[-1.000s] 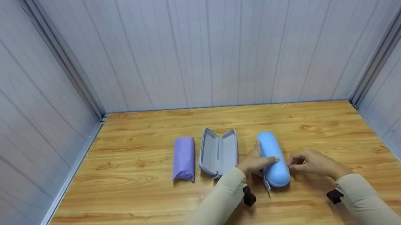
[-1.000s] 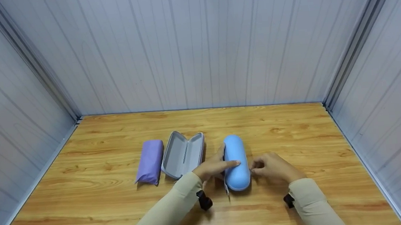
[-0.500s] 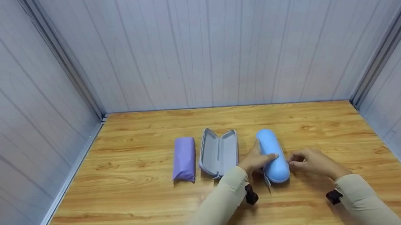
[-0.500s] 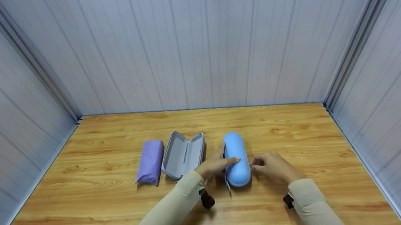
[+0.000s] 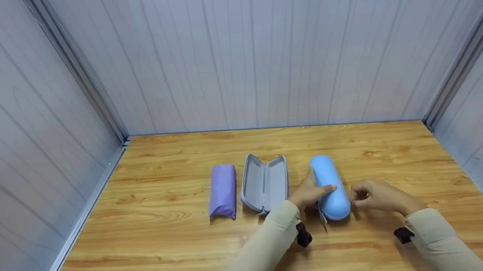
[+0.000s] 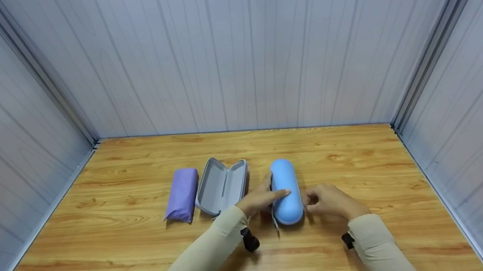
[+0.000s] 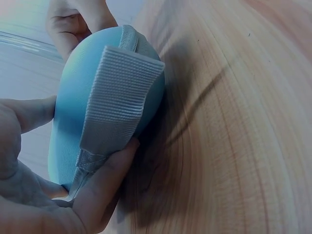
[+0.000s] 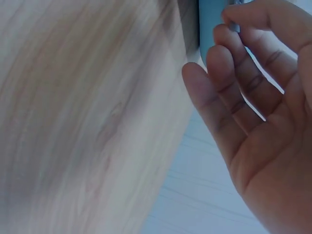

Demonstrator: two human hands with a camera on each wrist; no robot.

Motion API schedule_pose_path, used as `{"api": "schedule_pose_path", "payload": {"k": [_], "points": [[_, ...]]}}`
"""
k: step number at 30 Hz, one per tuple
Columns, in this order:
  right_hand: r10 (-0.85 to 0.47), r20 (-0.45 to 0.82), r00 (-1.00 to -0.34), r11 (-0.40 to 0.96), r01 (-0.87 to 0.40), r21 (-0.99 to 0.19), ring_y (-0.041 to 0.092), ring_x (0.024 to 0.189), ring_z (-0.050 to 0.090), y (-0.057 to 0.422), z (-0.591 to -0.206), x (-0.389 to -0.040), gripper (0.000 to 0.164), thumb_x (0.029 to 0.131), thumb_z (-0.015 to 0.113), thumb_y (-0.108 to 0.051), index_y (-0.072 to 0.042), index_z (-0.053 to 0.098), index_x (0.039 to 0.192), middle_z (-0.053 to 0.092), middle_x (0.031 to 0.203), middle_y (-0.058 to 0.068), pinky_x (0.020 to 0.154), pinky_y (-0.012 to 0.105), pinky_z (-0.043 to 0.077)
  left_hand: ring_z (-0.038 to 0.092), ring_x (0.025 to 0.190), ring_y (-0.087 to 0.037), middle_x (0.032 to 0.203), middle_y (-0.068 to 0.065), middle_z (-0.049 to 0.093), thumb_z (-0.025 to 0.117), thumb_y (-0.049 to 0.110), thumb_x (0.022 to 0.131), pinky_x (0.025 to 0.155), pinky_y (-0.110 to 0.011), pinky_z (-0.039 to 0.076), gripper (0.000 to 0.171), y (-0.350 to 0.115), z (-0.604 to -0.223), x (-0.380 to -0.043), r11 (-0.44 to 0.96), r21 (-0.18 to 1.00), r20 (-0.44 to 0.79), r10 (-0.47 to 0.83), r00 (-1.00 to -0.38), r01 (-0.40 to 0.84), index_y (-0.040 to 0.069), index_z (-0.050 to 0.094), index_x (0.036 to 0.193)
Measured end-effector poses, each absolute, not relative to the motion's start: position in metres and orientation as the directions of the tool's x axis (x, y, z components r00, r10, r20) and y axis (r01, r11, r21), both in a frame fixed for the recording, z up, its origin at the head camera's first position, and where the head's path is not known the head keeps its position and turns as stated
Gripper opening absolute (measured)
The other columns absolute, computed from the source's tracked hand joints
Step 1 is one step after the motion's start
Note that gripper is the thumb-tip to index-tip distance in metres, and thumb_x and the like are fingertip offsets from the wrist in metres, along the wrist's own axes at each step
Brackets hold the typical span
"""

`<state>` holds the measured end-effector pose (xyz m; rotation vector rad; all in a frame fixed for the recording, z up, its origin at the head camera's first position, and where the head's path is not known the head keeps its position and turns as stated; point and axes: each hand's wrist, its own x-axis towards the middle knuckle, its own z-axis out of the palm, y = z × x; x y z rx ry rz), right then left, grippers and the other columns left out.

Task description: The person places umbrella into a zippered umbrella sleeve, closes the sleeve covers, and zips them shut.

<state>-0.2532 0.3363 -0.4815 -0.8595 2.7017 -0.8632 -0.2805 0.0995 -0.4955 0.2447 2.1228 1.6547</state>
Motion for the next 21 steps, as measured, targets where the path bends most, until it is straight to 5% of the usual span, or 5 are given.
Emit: {"api": "schedule_pose_path", "payload": {"k": [21], "points": [[-0.602,-0.063,-0.796,0.672,-0.463,-0.578,0.006,0.077,0.057,0.3352,-0.4754,-0.2501,0.013,0.088,0.074,-0.007,-0.014,0.066,0.081,0.061,0.08,-0.012,0.07,0.026,0.05,0.04,0.137,-0.034,0.159,-0.024,0.025,0.073,0.03,0.092,0.109,-0.046,0.039,0.099,0.1016,-0.4938,-0.2796,0.276,0.952,-0.231,0.373,-0.898,-0.13,0.006,0.007,0.161]]}}
